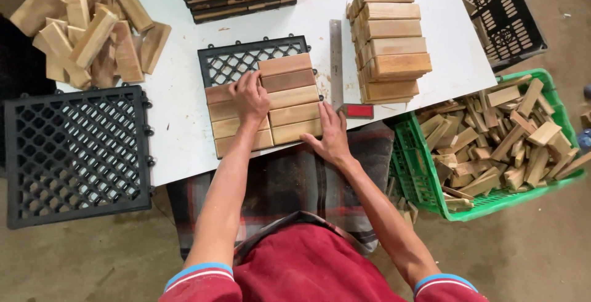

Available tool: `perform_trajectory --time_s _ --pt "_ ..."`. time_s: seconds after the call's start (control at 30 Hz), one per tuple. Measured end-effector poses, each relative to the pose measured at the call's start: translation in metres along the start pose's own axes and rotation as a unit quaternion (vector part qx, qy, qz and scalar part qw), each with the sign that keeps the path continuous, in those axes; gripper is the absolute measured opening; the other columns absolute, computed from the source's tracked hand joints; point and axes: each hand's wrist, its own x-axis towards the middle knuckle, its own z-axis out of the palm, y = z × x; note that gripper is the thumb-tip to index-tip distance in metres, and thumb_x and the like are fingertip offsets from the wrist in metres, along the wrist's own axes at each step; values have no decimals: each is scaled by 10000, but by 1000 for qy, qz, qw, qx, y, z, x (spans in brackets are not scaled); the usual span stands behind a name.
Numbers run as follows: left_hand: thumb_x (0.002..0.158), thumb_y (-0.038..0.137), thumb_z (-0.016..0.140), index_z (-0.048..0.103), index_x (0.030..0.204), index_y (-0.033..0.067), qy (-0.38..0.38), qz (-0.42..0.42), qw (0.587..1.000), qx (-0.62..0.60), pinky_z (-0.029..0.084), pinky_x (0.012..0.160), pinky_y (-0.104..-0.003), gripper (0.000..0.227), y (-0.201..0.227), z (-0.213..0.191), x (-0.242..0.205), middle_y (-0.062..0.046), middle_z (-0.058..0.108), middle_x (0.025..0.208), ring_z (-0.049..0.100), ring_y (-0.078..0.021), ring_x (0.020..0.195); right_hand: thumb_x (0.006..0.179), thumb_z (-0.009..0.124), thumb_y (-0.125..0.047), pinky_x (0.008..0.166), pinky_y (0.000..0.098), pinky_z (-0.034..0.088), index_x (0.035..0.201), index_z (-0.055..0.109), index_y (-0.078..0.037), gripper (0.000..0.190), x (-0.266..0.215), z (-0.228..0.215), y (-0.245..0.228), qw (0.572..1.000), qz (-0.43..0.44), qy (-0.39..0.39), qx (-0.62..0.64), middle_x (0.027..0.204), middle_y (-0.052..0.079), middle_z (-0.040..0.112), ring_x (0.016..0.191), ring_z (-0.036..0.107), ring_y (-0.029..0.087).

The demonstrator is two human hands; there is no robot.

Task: The person arranges small rectangular wooden blocks into a black plastic grid frame on a white table. They use a metal ruler to align the blocks, then stack the completed grid on top of other finished grids. The person repeats the process with a second grid frame.

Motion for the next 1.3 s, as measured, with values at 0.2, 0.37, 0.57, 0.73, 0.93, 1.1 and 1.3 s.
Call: perform_trajectory --time_s 0.2,0.37,0.57,0.73,0.93,1.1,1.3 --pt "887 193 574 680 1004 343 -22 -67 996 -58 325 1044 -358 218 -16 15 4 164 727 1009 657 -64 1050 735 847 -578 1249 617 124 1621 257 -70 1180 -3 -5 -15 999 10 -32 -12 1640 192 307 1514 330 305" --pt "763 297 645 640 1135 344 -92 -59 992 -66 285 1090 -436 375 -29 20 3 147 650 1200 549 -114 1229 722 840 -604 1253 609 155 1627 251 -79 1200 -1 0 -5 1000 7 -24 -13 1624 178 341 1512 346 293" --pt "683 296 740 601 1322 171 -105 113 983 -96 320 1097 -548 665 98 10 -34 -80 549 1412 447 -332 1363 804 826 -555 1204 472 294 1535 477 -104 927 12 -51 76 960 -19 269 -76 1490 128 540 1395 498 270" --pt "874 356 649 454 1515 87 -314 76 930 -176 275 1157 -588 722 196 42 -66 -171 469 1545 361 -374 1483 937 766 -558 1130 602 338 1548 386 -107 850 24 -84 186 906 234 350 -34 1508 184 467 1399 476 388" --pt "832 659 623 165 1650 232 -486 -132 825 -258 306 1213 -514 1031 235 109 -74 -151 427 1599 422 -287 1477 981 559 -738 1212 496 283 1514 499 -202 759 19 -95 204 907 393 149 32 1643 18 357 1526 314 210" --pt "843 524 715 756 961 192 -296 -257 853 -346 579 809 -382 356 225 45 -76 -11 772 905 757 -223 896 973 739 -238 518 282 619 1117 503 -72 322 -14 -86 155 806 313 392 314 844 99 652 551 715 208" --pt "859 263 748 673 1070 99 -85 -285 885 -358 595 713 -387 278 169 23 -60 -97 767 947 765 -240 825 1054 557 -112 635 320 675 1410 453 53 406 13 -46 52 783 268 310 468 1000 199 636 712 752 264"
